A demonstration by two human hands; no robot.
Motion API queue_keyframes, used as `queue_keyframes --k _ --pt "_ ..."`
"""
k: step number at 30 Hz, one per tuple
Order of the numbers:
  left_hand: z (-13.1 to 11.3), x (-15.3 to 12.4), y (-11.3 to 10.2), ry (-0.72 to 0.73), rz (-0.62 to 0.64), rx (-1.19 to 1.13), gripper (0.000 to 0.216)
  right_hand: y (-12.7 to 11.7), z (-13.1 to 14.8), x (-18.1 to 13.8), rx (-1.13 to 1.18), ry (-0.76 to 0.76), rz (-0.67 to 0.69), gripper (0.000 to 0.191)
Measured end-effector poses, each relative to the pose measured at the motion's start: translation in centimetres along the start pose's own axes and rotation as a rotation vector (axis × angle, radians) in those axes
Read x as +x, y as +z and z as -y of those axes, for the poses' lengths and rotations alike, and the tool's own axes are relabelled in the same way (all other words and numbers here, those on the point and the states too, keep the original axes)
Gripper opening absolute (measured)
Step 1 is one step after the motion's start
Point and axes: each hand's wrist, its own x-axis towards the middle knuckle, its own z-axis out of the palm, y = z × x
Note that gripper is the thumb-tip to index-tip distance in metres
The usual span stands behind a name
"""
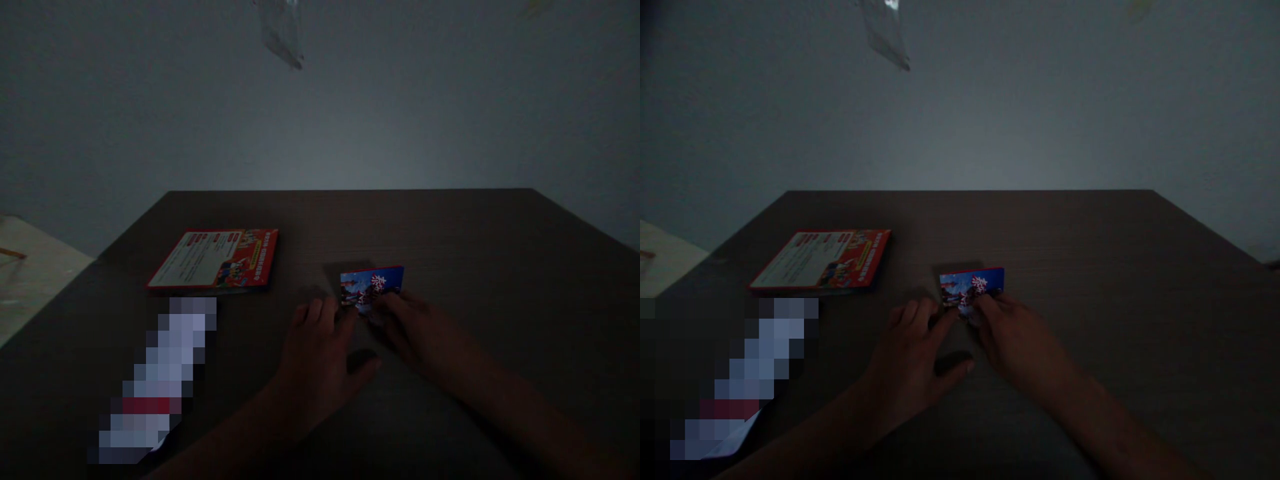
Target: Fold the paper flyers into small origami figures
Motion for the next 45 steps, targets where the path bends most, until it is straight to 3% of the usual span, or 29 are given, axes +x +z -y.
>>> queue_keyframes --k 7,15,32,45 --pt "-0.3 -0.3 -0.4 0.020 0.034 0.039 0.055 -0.1 0.2 -0.2 -0.020 -0.024 -0.051 0.015" --pt "-0.4 -0.5 -0.4 0.024 0.012 0.047 0.054 -0.2 0.5 -0.1 -0.004 0.034 0.017 0.012" --pt "0.6 -0.9 -0.6 -0.018 -0.022 0.002 0.054 -0.1 0.3 -0.3 0.053 0.039 0.001 0.017" --pt "0.4 -1.3 -0.1 0.109 0.004 -0.049 0.052 0.0 0.4 -0.2 0.065 0.029 0.001 0.015"
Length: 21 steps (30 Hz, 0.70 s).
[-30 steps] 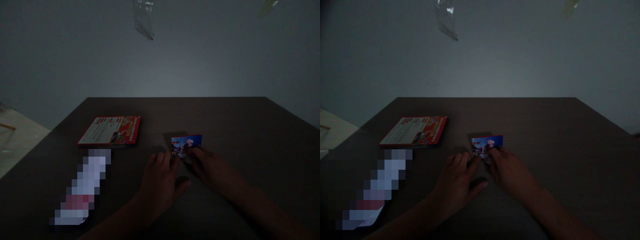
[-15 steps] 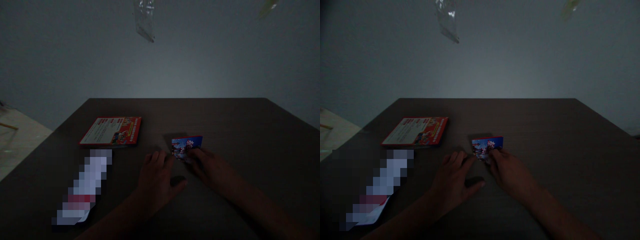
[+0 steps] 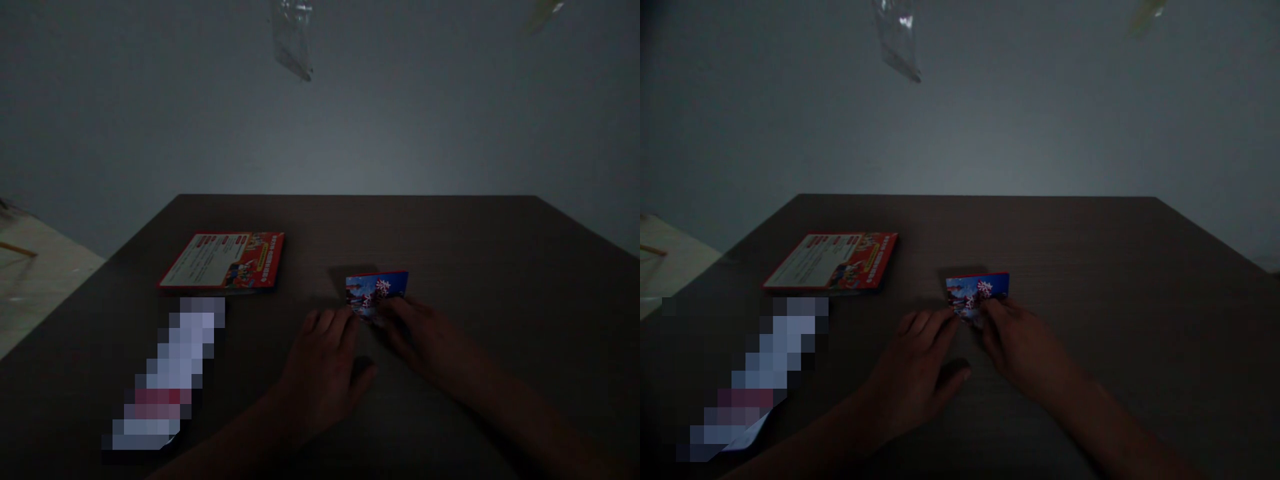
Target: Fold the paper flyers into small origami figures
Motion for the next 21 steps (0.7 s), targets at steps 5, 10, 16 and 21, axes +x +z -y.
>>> queue_keyframes --k 5,10,16,21 --pt "0.10 0.09 -0.14 0.004 0.008 -0.008 0.053 0.12 -0.16 0.00 0.004 -0.002 -0.002 0.014" --pt "0.12 0.23 -0.22 -0.008 0.001 -0.031 0.051 -0.03 -0.08 -0.12 -0.012 -0.014 -0.017 0.015" --pt "0.03 0.25 -0.29 0.016 0.000 -0.013 0.049 0.03 -0.10 -0.07 -0.007 -0.018 -0.011 0.015" --pt "-0.12 0.04 -0.05 0.028 0.011 0.030 0.049 0.03 -0.06 -0.08 -0.017 -0.021 -0.022 0.016"
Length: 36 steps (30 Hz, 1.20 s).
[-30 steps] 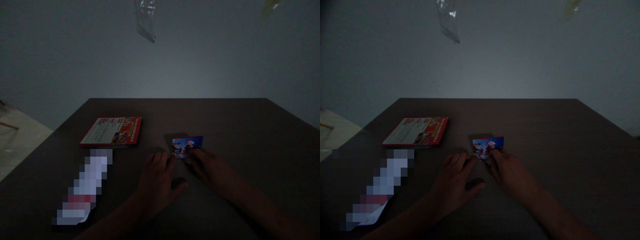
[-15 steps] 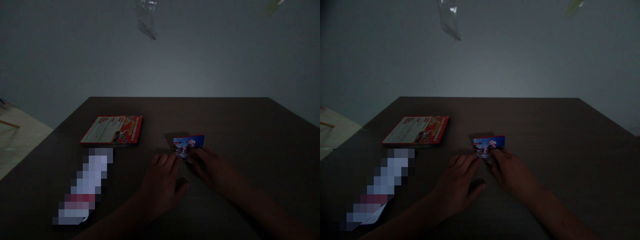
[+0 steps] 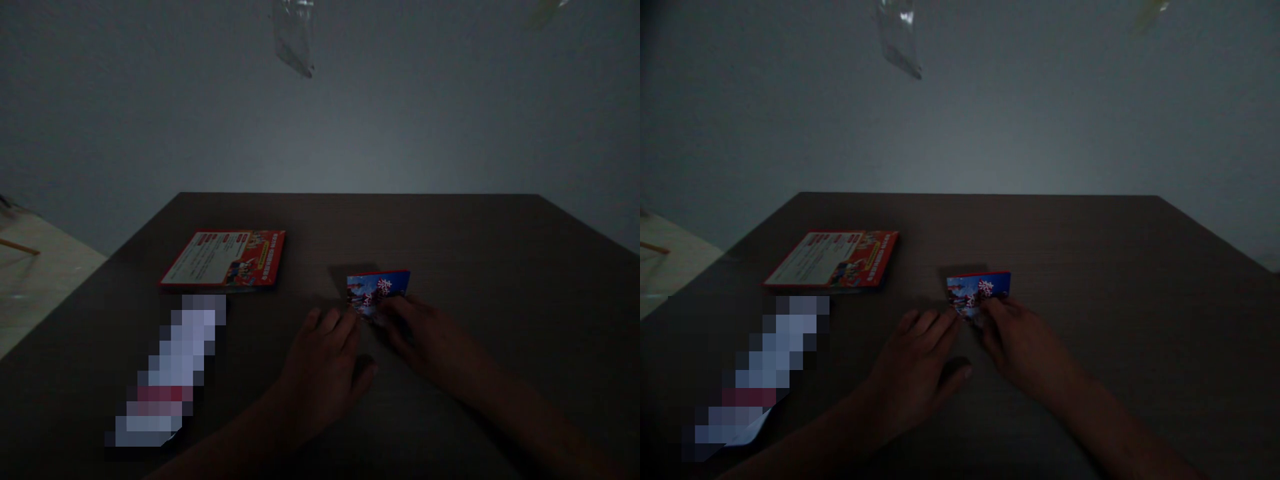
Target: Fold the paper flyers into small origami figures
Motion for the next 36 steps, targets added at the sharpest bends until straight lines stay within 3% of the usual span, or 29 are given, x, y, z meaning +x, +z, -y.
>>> queue_keyframes --k 36 --pt "-0.16 0.00 -0.28 0.003 0.027 -0.026 0.051 0.03 -0.01 -0.13 0.031 0.022 0.027 0.015"
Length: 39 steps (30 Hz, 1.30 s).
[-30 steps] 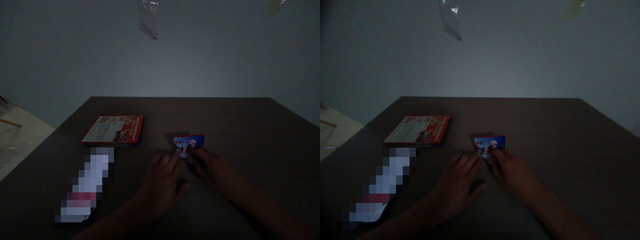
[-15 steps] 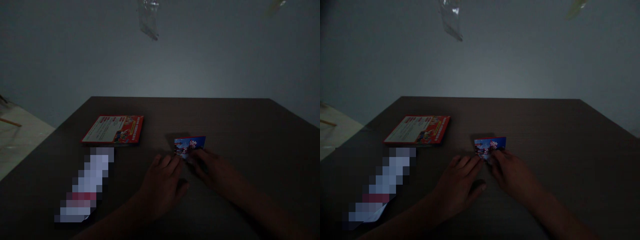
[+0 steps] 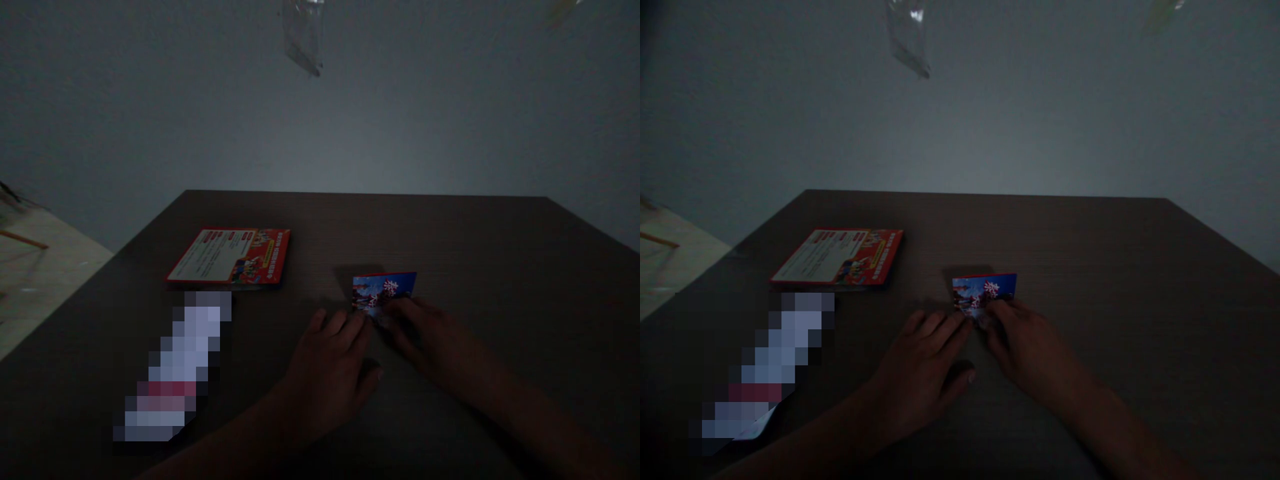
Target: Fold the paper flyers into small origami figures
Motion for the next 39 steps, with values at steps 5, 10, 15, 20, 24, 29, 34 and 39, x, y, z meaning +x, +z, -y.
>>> queue_keyframes --k 5,10,15,20,24,29,34,39 --pt "-0.04 -0.20 0.13 -0.017 -0.010 -0.035 0.051 0.02 -0.07 0.04 0.010 -0.001 0.004 0.016" --pt "-0.10 -0.18 0.01 -0.016 0.008 -0.035 0.049 -0.05 0.02 0.10 0.017 -0.006 0.003 0.015" --pt "-0.13 -0.02 0.08 -0.013 0.004 -0.025 0.048 -0.08 0.11 0.03 -0.007 -0.008 0.011 0.016" --pt "-0.30 -0.03 0.18 0.016 -0.012 -0.022 0.048 -0.18 0.09 0.01 0.002 -0.010 0.010 0.016" --pt "-0.46 -0.09 -0.02 0.016 0.004 -0.031 0.047 -0.08 -0.09 0.00 0.009 -0.007 0.007 0.016" --pt "-0.64 0.06 -0.19 0.017 0.015 -0.028 0.044 0.00 -0.12 0.06 -0.011 -0.013 -0.004 0.016" --pt "-0.82 0.08 -0.13 0.015 0.004 -0.037 0.041 -0.21 0.25 0.05 -0.020 -0.008 -0.003 0.016" --pt "-0.82 0.05 -0.34 0.018 0.012 -0.053 0.040 -0.24 0.28 0.01 -0.008 0.013 0.000 0.017"
